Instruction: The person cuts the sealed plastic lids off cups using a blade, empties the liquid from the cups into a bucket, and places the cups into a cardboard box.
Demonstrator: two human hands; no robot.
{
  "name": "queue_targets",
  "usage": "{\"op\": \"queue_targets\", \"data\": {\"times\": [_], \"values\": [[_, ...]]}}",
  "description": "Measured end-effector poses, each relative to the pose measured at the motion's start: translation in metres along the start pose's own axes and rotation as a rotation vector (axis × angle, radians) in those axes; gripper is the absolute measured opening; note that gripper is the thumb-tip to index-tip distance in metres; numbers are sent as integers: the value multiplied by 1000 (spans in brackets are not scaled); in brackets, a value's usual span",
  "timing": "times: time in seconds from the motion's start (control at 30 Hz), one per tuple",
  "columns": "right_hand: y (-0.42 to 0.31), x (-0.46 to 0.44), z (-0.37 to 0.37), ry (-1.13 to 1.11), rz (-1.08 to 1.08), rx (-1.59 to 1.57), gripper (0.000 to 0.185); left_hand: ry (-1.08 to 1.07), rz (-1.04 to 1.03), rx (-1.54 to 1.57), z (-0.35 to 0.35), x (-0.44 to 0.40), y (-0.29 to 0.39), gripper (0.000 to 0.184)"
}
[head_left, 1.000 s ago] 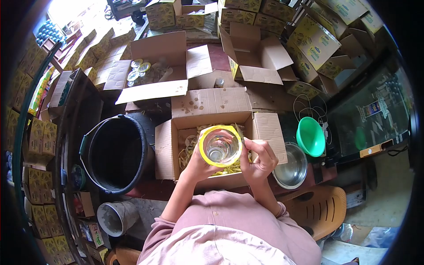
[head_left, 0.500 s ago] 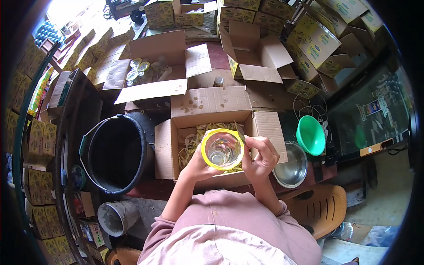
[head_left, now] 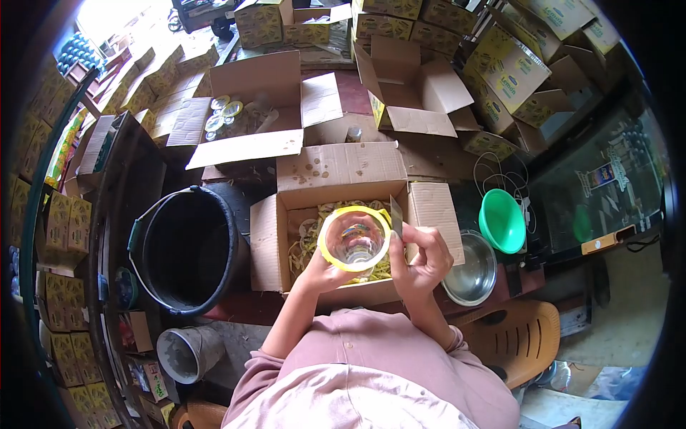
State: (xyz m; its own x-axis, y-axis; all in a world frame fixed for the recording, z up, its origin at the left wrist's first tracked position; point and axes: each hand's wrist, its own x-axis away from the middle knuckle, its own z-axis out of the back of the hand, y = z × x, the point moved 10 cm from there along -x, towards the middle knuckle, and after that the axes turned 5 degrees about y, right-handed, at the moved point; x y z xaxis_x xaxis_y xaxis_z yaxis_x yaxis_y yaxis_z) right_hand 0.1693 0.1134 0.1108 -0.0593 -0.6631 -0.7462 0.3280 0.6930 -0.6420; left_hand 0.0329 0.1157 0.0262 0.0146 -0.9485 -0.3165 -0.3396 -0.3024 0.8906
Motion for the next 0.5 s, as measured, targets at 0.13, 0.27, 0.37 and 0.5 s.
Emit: {"op": "queue_targets", "data": {"times": [0.13, 0.27, 0.37, 0.5], "values": [[-13, 7, 5, 44, 67, 30, 18, 12, -78, 5, 3, 0, 1, 70], [-20, 9, 5, 62, 127, 31, 19, 48, -126, -31, 3, -2, 11, 71], [-21, 11, 3, 47, 142, 41, 20, 52, -117, -29, 1, -3, 15, 71], [-23, 11, 4, 69, 173, 68, 21, 49, -105, -82, 0, -2, 13, 71]]}}
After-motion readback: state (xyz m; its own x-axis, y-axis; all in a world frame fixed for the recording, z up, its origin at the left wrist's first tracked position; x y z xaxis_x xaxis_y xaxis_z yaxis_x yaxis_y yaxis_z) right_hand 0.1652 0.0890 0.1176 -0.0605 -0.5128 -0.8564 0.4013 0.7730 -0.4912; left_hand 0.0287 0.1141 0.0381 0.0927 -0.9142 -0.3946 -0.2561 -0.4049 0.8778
